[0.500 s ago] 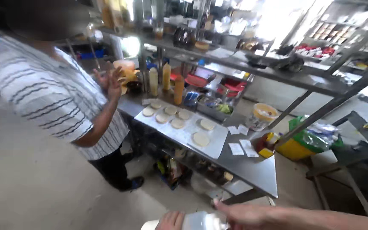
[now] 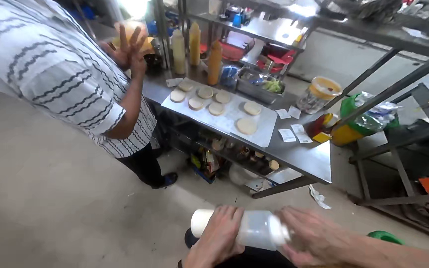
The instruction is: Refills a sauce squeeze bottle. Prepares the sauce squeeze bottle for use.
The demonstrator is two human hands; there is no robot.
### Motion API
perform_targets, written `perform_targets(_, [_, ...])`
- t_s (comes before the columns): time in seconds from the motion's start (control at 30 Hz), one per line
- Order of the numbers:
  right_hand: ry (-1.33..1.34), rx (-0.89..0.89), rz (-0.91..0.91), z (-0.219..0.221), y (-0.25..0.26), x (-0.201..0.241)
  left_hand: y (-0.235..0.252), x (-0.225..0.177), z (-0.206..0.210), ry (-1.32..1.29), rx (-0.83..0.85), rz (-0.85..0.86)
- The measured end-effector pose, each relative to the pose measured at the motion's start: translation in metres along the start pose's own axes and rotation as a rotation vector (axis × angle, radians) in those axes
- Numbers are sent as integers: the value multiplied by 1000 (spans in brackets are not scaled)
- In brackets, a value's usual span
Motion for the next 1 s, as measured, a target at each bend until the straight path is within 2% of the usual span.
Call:
perform_targets(0.07, [333, 201, 611, 25, -19, -37, 9, 1, 4, 16, 17, -23])
perform_targets(0.13, [804, 360, 1132, 56, -50, -50, 19, -3, 8, 82, -8, 16])
perform_targets(0.2, [1270, 454, 1521, 84, -78, -37, 29, -10, 10, 193, -82, 116])
perform_targets(0.23, [1414, 511, 1597, 93, -87, -34, 35, -12, 12, 226, -105, 164])
perform_targets(0.27, [1477, 570, 1581, 99, -93, -37, 42, -12, 14, 244, -101, 195])
perform_targets(0.33, [1266, 595, 1379, 86, -95, -68, 58, -8, 19, 227, -42, 207])
perform_targets(0.4, [879, 375, 1002, 44, -73, -99, 76, 3, 26, 183, 50, 180])
perform_targets(0.47, [512, 194, 500, 5, -40, -92, 97, 12, 35, 145, 121, 175])
perform_targets(0.53, [271, 101, 214, -3, -29, -88, 121, 15, 43, 98, 163, 189])
perform_targets(0.67, [231, -77, 138, -8, -29, -133, 166, 15, 57, 25, 291, 144])
perform_targets(0.8, [270, -81, 127, -7, -31, -176, 197, 20, 69, 22, 327, 114])
perform_targets(1.0, [399, -53, 175, -3, -27, -210, 209, 29, 94, -102, 547, -15])
Point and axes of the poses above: each hand's wrist, its own y-axis towards the middle knuckle, its own z-axis out of the palm, x = y × z, the point moved 10 cm from there along y, towards the middle knuckle, and after that the axes turned 7 degrees about -x, right-handed, at the moved point
